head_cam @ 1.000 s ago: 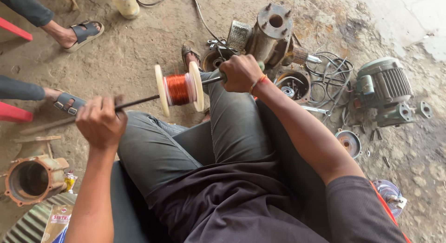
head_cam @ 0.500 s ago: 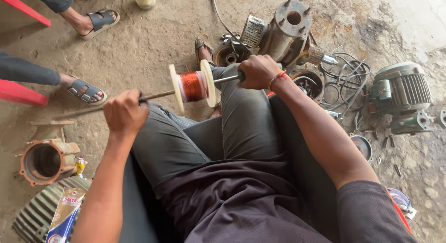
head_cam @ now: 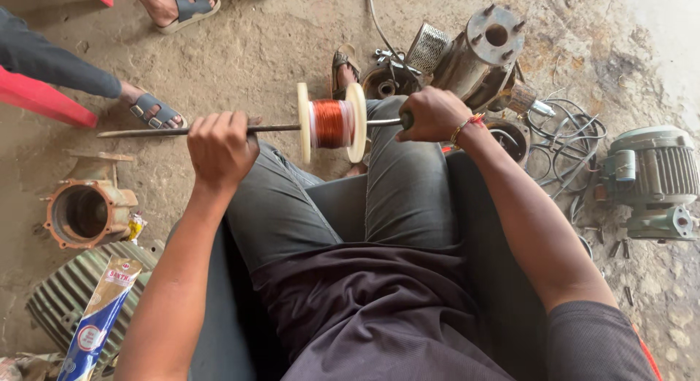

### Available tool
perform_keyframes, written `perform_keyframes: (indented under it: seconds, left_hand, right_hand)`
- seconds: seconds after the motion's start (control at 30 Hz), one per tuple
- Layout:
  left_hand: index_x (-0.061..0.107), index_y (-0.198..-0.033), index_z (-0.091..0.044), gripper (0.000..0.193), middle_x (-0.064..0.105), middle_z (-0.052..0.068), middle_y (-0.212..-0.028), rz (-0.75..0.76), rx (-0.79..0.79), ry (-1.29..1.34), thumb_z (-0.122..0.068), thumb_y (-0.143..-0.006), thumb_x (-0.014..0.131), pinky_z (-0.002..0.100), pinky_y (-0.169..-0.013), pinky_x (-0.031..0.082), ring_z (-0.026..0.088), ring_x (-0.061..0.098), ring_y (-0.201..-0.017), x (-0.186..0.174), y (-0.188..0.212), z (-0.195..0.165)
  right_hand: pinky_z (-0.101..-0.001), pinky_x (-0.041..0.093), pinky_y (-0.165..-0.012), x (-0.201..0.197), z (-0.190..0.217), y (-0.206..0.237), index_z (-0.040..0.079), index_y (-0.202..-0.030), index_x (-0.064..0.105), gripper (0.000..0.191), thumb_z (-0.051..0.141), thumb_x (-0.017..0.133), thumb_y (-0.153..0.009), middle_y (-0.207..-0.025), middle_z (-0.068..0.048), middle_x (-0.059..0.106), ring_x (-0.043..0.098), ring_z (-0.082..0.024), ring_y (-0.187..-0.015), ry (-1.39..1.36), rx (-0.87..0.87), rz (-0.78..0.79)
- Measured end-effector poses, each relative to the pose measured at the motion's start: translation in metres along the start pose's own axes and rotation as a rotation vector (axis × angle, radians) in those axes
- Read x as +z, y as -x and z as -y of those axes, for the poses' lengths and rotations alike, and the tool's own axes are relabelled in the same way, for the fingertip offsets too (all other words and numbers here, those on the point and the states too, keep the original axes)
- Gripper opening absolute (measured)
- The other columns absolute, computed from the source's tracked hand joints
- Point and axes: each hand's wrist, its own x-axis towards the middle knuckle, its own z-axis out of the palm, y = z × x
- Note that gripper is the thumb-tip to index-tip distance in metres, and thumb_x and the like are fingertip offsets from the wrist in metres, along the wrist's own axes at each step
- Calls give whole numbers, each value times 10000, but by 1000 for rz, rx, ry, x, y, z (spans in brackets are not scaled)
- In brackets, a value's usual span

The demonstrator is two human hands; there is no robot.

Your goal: The person sits in a chair with a spool of copper wire on a metal rod across their lap and winds wire onto the spool by hand, spinning the spool and guiding the wire. Earlier they handle the wire end and adjust the spool on the rod while seated among pump and motor parts.

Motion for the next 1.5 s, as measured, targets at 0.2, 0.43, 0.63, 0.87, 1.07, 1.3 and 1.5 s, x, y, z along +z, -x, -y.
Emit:
perform_keyframes:
  seconds: [0.2,0.43,0.63,0.87,1.07,1.3,1.5]
  left_hand:
    - [817,-923,-123,394,723,181,-839,404,-142,352,-497,-797,828,482,-713,551,388,710,-802,1,-6,8]
    - [828,-897,-155,343,728,171,-802,364,-174,254,-490,-828,815,501,-690,554,392,704,-776,-8,0,0]
    - [809,-873,-150,307,721,143,-756,298,-94,257,-456,-888,792,487,-631,553,380,703,-702,-14,-4,-10]
    - [805,-855,-140,342,732,150,-777,317,-84,228,-482,-859,803,493,-643,559,376,712,-716,-13,-2,-6]
    - [807,-854,-143,328,738,142,-787,318,-77,236,-470,-877,795,487,-652,563,359,721,-717,-14,-4,-6]
    - [810,-835,-136,323,733,137,-749,341,-83,236,-457,-874,799,474,-637,563,349,719,-685,-15,-3,-7]
    - [807,-826,-135,335,734,120,-720,374,-90,228,-463,-895,789,440,-592,562,298,724,-628,-14,-5,-8]
  right_hand:
    - [-392,570,-739,9,3,1,82,-900,713,213,269,754,-806,-827,-77,698,712,-233,-762,417,-263,-671]
    - [-436,543,-622,10,1,-6,115,-740,683,488,570,766,-894,-665,-86,681,713,-273,-637,225,61,-158]
    - [-470,544,-642,19,-10,-9,132,-734,735,463,588,798,-789,-672,-91,688,702,-323,-695,161,42,-104]
    - [-466,544,-647,21,-9,-6,142,-744,732,422,556,803,-787,-668,-89,690,697,-318,-677,114,30,-106]
    - [-465,542,-644,19,-10,-6,137,-724,727,418,542,810,-787,-659,-88,684,694,-314,-669,118,26,-128]
    - [-464,543,-645,19,-12,-6,134,-728,726,416,538,800,-799,-654,-87,683,696,-307,-662,116,42,-93]
    - [-465,541,-658,15,-8,-4,137,-732,729,405,529,804,-803,-664,-87,687,693,-308,-671,114,33,-92]
